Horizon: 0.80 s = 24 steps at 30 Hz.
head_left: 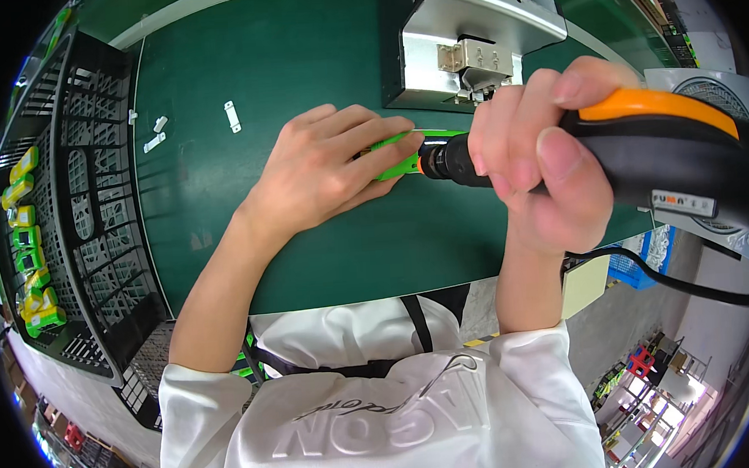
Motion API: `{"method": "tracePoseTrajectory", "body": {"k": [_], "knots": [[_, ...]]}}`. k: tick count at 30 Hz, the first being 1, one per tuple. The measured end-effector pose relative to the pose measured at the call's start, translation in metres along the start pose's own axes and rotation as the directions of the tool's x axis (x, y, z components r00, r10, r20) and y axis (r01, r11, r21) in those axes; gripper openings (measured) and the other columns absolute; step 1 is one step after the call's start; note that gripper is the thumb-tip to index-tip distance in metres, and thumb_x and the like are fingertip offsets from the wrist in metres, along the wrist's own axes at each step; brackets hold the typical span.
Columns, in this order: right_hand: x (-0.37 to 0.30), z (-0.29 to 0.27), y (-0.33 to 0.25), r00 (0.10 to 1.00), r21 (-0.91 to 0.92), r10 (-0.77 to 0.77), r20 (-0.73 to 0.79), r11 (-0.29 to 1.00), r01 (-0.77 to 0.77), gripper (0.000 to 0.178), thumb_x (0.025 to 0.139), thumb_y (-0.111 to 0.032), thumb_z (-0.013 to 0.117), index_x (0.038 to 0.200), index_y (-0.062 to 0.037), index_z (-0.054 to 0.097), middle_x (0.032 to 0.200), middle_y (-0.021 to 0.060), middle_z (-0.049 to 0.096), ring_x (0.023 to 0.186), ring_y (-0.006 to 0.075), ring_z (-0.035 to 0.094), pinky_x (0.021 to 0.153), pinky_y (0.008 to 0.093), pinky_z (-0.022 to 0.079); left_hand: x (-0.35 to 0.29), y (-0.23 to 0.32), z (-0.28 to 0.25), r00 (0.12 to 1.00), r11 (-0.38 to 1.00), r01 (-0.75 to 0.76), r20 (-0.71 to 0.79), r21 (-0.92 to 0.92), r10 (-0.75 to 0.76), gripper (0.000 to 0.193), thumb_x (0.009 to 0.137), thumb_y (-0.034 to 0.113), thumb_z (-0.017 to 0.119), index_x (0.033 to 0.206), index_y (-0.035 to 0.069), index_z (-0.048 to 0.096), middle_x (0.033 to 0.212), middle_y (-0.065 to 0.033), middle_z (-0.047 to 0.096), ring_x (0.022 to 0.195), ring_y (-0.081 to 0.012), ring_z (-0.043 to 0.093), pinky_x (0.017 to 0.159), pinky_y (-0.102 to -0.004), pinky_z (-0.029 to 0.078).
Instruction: Assembling a solar-powered electronic handheld device using an electric screwdriver.
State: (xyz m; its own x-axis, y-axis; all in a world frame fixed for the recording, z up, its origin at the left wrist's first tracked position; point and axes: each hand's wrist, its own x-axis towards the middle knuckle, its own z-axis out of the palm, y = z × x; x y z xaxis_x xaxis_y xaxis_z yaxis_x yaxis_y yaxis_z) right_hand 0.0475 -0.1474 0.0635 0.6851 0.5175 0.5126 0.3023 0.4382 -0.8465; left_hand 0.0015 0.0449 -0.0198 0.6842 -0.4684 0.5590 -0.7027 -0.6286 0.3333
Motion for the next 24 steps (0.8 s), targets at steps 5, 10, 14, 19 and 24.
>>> {"method": "tracePoseTrajectory", "body": {"k": [5, 10, 14, 19, 24], "knots": [[-0.005, 0.011, 0.009, 0.988, 0.046, -0.066, -0.139, 0.996, 0.073, 0.032, 0.082, 0.001, 0.065, 0.100, -0.0027, 0.038, 0.070, 0.0044, 0.049, 0.052, 0.0097, 0.048, 0.048, 0.0245, 0.043, 0.001, -0.003, 0.002, 1.000, 1.000, -0.019, -0.010, -0.015, 0.019, 0.035, 0.067, 0.018, 0.075, 0.099, 0.009, 0.065, 0.107, 0.0016, 0.065, 0.080, -0.0185, 0.061, 0.060, -0.0324, 0.047], [-0.005, 0.013, 0.006, 0.991, 0.092, -0.001, -0.130, 0.996, 0.013, 0.032, 0.083, 0.002, 0.064, 0.101, -0.0039, 0.038, 0.071, 0.0041, 0.049, 0.053, 0.0108, 0.050, 0.049, 0.0238, 0.043, 0.000, -0.004, 0.001, 1.000, 0.998, 0.007, -0.015, -0.067, -0.008, 0.036, 0.067, 0.018, 0.075, 0.100, 0.010, 0.065, 0.107, 0.0026, 0.065, 0.080, -0.0187, 0.061, 0.062, -0.0327, 0.048], [-0.010, 0.010, 0.014, 0.991, 0.033, -0.097, -0.093, 0.994, 0.101, 0.032, 0.082, 0.003, 0.063, 0.100, -0.0040, 0.038, 0.072, 0.0046, 0.050, 0.053, 0.0110, 0.051, 0.048, 0.0234, 0.042, -0.001, -0.003, 0.000, 1.000, 0.997, 0.018, -0.016, -0.073, -0.019, 0.037, 0.067, 0.018, 0.076, 0.101, 0.010, 0.066, 0.107, 0.0020, 0.065, 0.081, -0.0191, 0.062, 0.064, -0.0329, 0.049], [-0.011, 0.013, 0.013, 0.991, 0.032, -0.075, -0.112, 0.996, 0.080, 0.032, 0.082, 0.003, 0.063, 0.101, -0.0039, 0.039, 0.071, 0.0045, 0.051, 0.053, 0.0111, 0.051, 0.048, 0.0239, 0.042, 0.000, -0.002, 0.000, 0.999, 0.991, 0.042, -0.021, -0.127, -0.045, 0.037, 0.068, 0.019, 0.076, 0.103, 0.009, 0.066, 0.107, 0.0006, 0.066, 0.082, -0.0202, 0.062, 0.065, -0.0335, 0.050], [-0.011, 0.012, 0.011, 0.991, 0.053, -0.076, -0.108, 0.995, 0.083, 0.030, 0.081, 0.004, 0.062, 0.101, -0.0033, 0.041, 0.073, 0.0054, 0.052, 0.054, 0.0111, 0.053, 0.047, 0.0244, 0.043, 0.001, 0.002, 0.001, 0.998, 0.991, 0.055, -0.033, -0.120, -0.060, 0.036, 0.070, 0.019, 0.076, 0.102, 0.008, 0.065, 0.106, -0.0007, 0.066, 0.082, -0.0208, 0.063, 0.067, -0.0340, 0.051]]}}
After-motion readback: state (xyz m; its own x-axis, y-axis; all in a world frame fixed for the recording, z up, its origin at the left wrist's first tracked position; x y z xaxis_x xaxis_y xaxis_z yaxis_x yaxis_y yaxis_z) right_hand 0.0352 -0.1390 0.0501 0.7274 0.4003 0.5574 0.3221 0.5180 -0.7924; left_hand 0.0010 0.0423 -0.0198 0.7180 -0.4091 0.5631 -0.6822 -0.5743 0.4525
